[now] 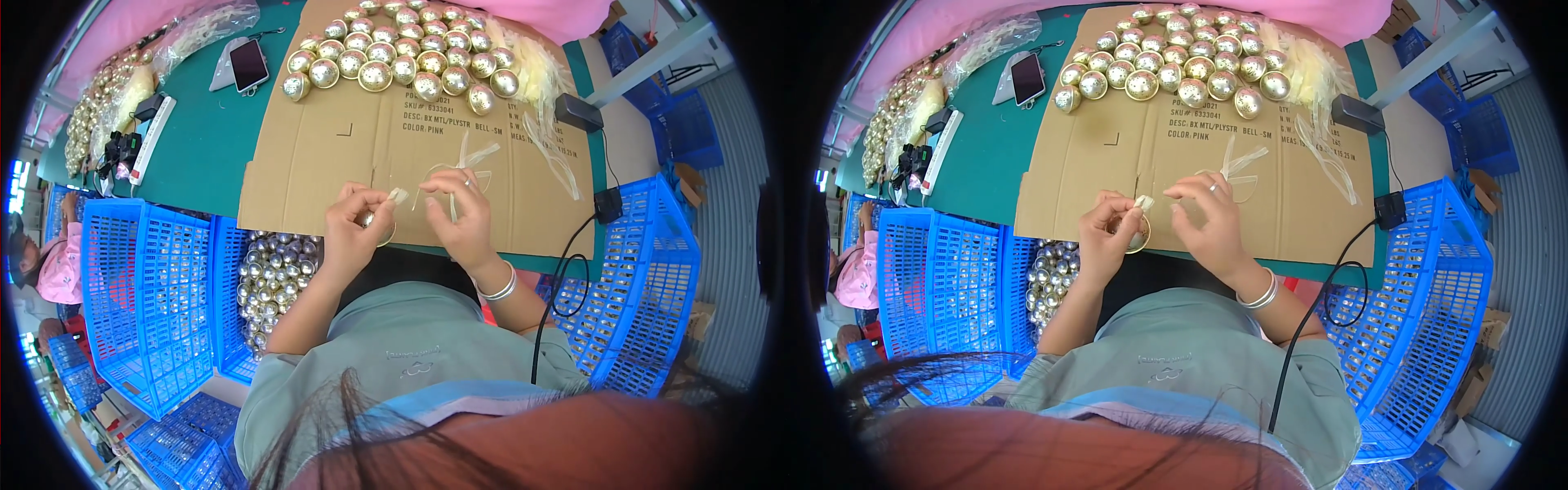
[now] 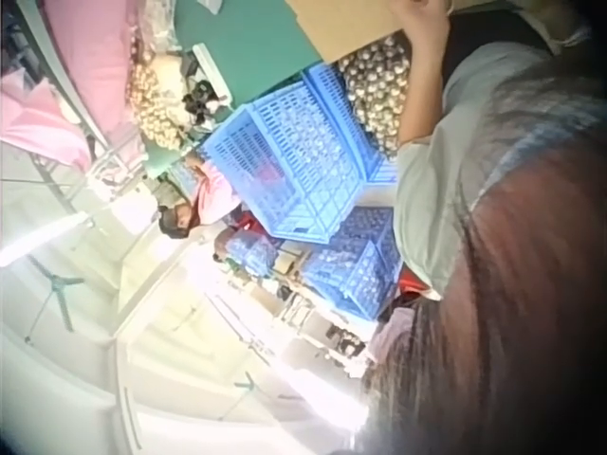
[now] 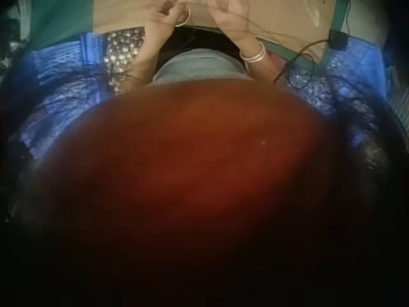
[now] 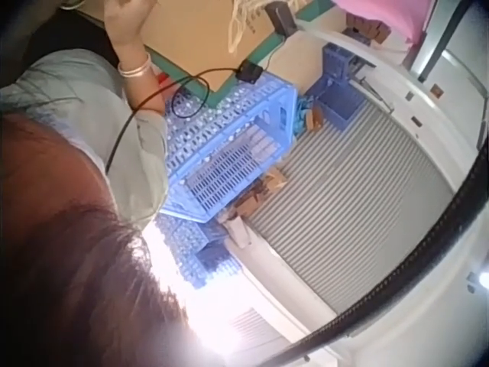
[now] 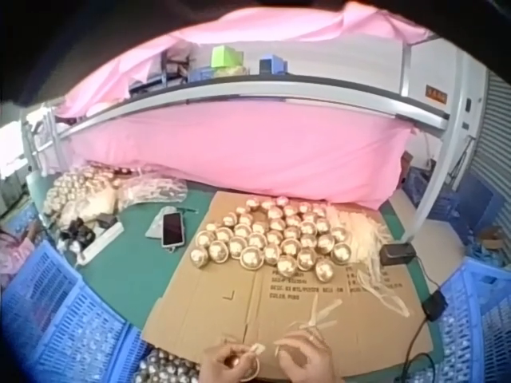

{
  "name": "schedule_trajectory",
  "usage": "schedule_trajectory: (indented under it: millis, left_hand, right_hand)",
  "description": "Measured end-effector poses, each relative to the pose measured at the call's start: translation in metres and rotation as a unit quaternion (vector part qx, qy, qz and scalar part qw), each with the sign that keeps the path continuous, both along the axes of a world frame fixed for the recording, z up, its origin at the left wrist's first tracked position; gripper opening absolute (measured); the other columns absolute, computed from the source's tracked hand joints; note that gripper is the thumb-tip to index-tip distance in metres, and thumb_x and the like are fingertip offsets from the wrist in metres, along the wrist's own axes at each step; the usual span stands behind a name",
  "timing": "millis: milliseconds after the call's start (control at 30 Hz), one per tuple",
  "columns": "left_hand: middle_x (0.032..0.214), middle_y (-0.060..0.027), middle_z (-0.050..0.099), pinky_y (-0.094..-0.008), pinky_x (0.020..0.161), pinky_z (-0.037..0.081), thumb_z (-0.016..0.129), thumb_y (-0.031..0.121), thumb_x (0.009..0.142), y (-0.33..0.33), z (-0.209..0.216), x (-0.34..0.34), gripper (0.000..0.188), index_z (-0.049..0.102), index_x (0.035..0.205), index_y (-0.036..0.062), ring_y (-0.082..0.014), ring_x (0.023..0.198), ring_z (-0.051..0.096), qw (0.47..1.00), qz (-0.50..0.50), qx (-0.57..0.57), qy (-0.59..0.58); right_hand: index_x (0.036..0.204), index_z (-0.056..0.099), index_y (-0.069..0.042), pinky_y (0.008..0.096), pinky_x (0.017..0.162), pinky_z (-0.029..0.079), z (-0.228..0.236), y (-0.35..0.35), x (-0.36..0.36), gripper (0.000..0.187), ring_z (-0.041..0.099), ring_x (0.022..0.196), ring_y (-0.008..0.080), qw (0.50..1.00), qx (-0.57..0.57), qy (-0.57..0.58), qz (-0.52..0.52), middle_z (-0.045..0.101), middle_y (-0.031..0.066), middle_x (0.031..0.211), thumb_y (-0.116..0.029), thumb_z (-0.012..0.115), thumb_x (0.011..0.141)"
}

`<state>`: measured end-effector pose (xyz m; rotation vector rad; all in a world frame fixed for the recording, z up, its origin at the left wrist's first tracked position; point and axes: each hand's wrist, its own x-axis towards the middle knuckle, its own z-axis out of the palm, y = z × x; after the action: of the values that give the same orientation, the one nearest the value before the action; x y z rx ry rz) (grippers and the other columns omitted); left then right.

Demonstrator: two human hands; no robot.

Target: Tying gold-colored strings to spherical gold ornaments at an assembly workbench.

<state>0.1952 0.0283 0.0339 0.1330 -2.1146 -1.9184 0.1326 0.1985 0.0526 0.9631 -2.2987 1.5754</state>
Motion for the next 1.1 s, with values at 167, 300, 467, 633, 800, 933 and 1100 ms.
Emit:
schedule_trajectory:
  millis: [167,300,467,633,800,933,1100]
  left_hand:
    - [0.062,-0.0022,0.055,-0.0347,0.079,0.044,0.068,0.005,0.075,0.002,0.003,0.0,0.005,0.067,0.079,0.0033,-0.0168,0.072,0.051,0.984,0.033,-0.161,0.07]
    - [0.061,-0.0017,0.055,-0.0502,0.093,0.036,0.07,0.005,0.07,0.004,0.01,0.0,0.008,0.066,0.077,0.0062,-0.0203,0.072,0.052,0.954,0.06,-0.267,0.125]
    - [0.058,-0.0004,0.054,-0.0509,0.094,0.036,0.071,0.006,0.069,0.005,0.013,0.001,0.01,0.066,0.078,0.0077,-0.0197,0.072,0.053,0.933,0.062,-0.322,0.148]
    - [0.061,-0.0023,0.056,-0.0439,0.089,0.041,0.069,0.005,0.073,0.006,0.015,0.002,0.01,0.067,0.082,0.0067,-0.0201,0.073,0.054,0.922,0.045,-0.355,0.15]
    - [0.073,-0.0087,0.062,-0.0297,0.062,0.045,0.064,0.006,0.081,0.005,0.016,0.004,0.008,0.067,0.088,0.0019,-0.0227,0.073,0.055,0.984,-0.082,-0.156,0.016]
    - [0.069,-0.0085,0.061,-0.0283,0.057,0.044,0.065,0.008,0.082,0.01,0.009,0.004,0.01,0.067,0.089,0.0012,-0.0167,0.065,0.056,0.989,-0.06,-0.132,0.027]
    - [0.064,0.0029,0.057,-0.018,0.05,0.039,0.061,0.011,0.09,0.004,0.004,0.006,0.013,0.066,0.089,-0.0016,-0.0023,0.056,0.052,0.985,-0.089,0.035,-0.146]
  right_hand:
    - [0.088,0.065,-0.005,0.035,0.084,0.04,0.006,-0.003,0.002,0.017,0.052,0.088,0.0252,0.998,0.049,0.031,-0.027,0.059,0.0086,0.09,-0.002,0.064,0.07]
    - [0.084,0.064,-0.006,0.0351,0.085,0.039,0.006,-0.004,0.002,0.014,0.052,0.089,0.0254,0.999,0.032,-0.029,-0.006,0.059,0.0077,0.09,-0.004,0.065,0.071]
    - [0.08,0.061,-0.005,0.0358,0.086,0.039,0.002,-0.006,0.002,0.01,0.052,0.091,0.0248,0.998,0.049,-0.022,-0.017,0.058,0.007,0.09,-0.003,0.065,0.071]
    - [0.077,0.057,-0.004,0.0353,0.087,0.039,0.0,-0.007,0.001,0.007,0.053,0.091,0.0238,0.998,0.051,-0.021,-0.02,0.057,0.0069,0.088,-0.002,0.062,0.072]
    - [0.075,0.055,-0.002,0.0315,0.085,0.039,-0.005,-0.004,-0.003,0.004,0.052,0.088,0.0192,0.991,-0.02,-0.129,0.01,0.054,0.006,0.085,0.001,0.058,0.073]
    - [0.076,0.055,-0.001,0.0303,0.086,0.039,-0.008,0.0,-0.004,0.005,0.051,0.087,0.0178,0.991,-0.02,-0.131,0.035,0.054,0.0057,0.086,0.002,0.057,0.073]
    - [0.077,0.055,-0.001,0.0305,0.088,0.038,-0.009,0.004,-0.002,0.004,0.05,0.088,0.0173,0.982,-0.028,-0.181,0.055,0.054,0.0058,0.088,0.002,0.056,0.074]
